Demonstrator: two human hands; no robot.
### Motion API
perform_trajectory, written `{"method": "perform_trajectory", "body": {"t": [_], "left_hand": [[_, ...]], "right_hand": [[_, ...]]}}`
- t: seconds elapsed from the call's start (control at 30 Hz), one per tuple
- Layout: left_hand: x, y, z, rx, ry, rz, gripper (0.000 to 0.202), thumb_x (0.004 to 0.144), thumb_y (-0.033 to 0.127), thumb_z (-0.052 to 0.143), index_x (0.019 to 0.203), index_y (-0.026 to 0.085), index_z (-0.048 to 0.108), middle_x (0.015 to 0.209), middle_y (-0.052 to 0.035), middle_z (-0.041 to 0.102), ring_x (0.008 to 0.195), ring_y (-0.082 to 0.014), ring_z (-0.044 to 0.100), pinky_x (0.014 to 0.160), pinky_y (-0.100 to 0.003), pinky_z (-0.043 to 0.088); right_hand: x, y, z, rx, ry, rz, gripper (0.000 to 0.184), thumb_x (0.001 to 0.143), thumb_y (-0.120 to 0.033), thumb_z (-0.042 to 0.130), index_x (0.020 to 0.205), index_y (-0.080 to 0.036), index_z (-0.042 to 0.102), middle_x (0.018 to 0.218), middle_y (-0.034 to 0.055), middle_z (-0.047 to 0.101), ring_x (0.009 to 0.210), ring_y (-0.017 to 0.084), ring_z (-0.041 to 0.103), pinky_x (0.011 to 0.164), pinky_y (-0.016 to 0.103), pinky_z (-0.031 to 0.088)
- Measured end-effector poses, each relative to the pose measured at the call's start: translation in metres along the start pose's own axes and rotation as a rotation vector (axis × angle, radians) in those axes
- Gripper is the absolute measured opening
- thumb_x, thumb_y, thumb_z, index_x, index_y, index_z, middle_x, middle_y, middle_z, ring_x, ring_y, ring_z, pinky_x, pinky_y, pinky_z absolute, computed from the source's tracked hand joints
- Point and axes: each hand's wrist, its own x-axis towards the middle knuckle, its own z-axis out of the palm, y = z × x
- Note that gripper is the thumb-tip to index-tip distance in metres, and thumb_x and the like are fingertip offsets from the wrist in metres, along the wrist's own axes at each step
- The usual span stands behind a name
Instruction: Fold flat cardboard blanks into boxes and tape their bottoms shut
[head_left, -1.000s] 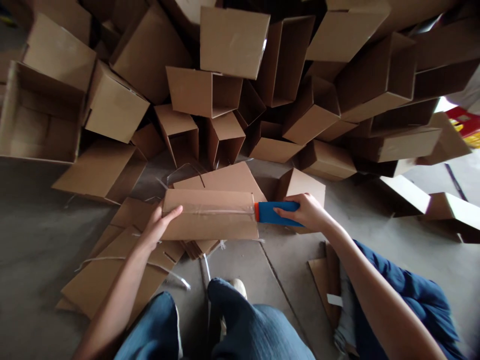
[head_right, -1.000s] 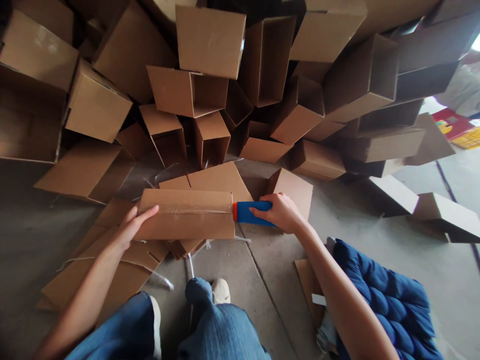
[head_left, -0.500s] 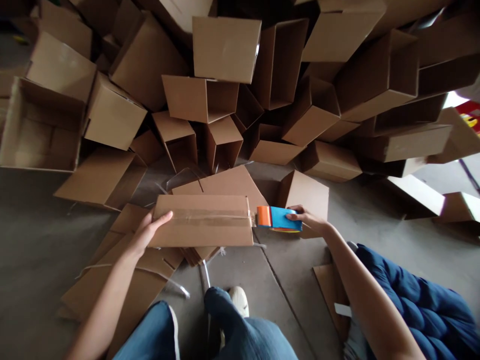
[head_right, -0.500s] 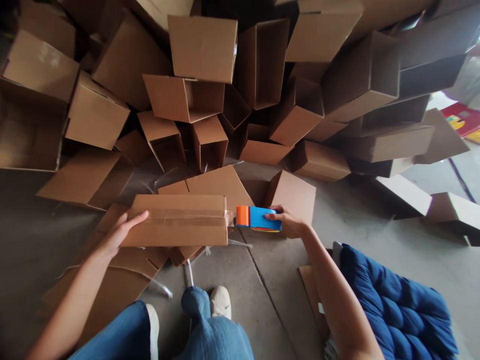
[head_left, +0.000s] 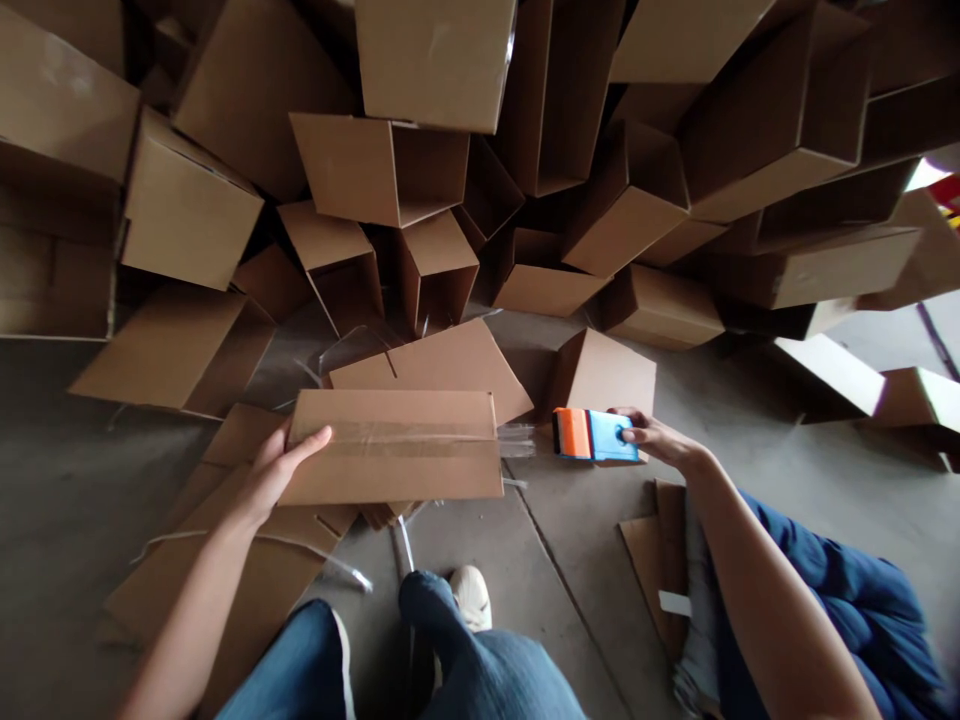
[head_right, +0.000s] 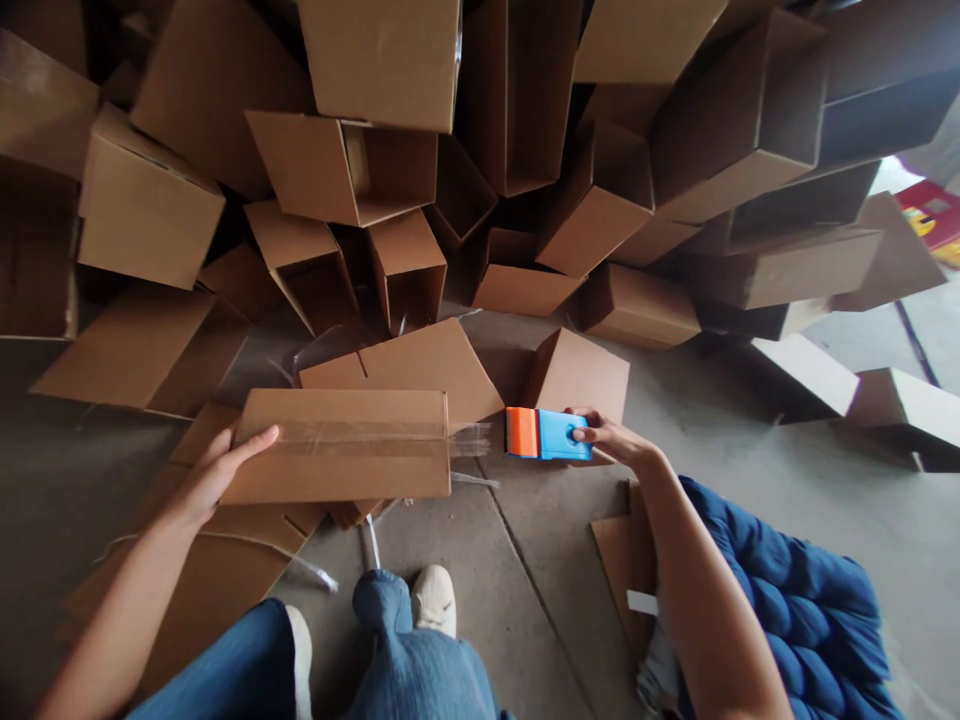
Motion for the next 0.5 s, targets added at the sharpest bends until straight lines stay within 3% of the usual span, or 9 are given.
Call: {"method": "perform_trajectory", "body": {"t": [0.17, 0.3, 0.5], "left_hand": [[-0.0001, 0.0018, -0.0001, 0.012, 0.000, -0.004, 0.069, 0.064, 0.068, 0.087, 0.111, 0.020, 0.074, 0.123, -0.0114, 0.080, 0.121, -0.0362, 0.071, 0.096, -0.043, 0.058], [-0.0008, 0.0042, -0.0012, 0.012, -0.028, 0.015, 0.065, 0.065, 0.068, 0.087, 0.106, 0.020, 0.074, 0.126, -0.0119, 0.079, 0.126, -0.0358, 0.069, 0.103, -0.042, 0.056], [0.0000, 0.0013, -0.0008, 0.009, -0.033, 0.015, 0.068, 0.066, 0.067, 0.087, 0.111, 0.019, 0.074, 0.125, -0.0127, 0.079, 0.122, -0.0367, 0.070, 0.101, -0.044, 0.057]], "right_hand": [[0.0018, 0.0023, 0.0026, -0.026, -0.028, -0.011, 0.057, 0.049, -0.071, 0.078, 0.067, -0.026, 0.049, 0.066, -0.0018, 0.041, 0.062, 0.016, 0.040, 0.056, 0.032, 0.038], [0.0001, 0.0049, 0.0011, -0.017, -0.036, -0.025, 0.058, 0.048, -0.072, 0.077, 0.066, -0.025, 0.047, 0.065, -0.0026, 0.038, 0.060, 0.014, 0.036, 0.054, 0.030, 0.034], [-0.0064, -0.0013, -0.0049, -0.070, -0.011, -0.063, 0.061, 0.049, -0.077, 0.076, 0.064, -0.024, 0.048, 0.063, -0.0032, 0.039, 0.057, 0.013, 0.037, 0.052, 0.030, 0.035]]}}
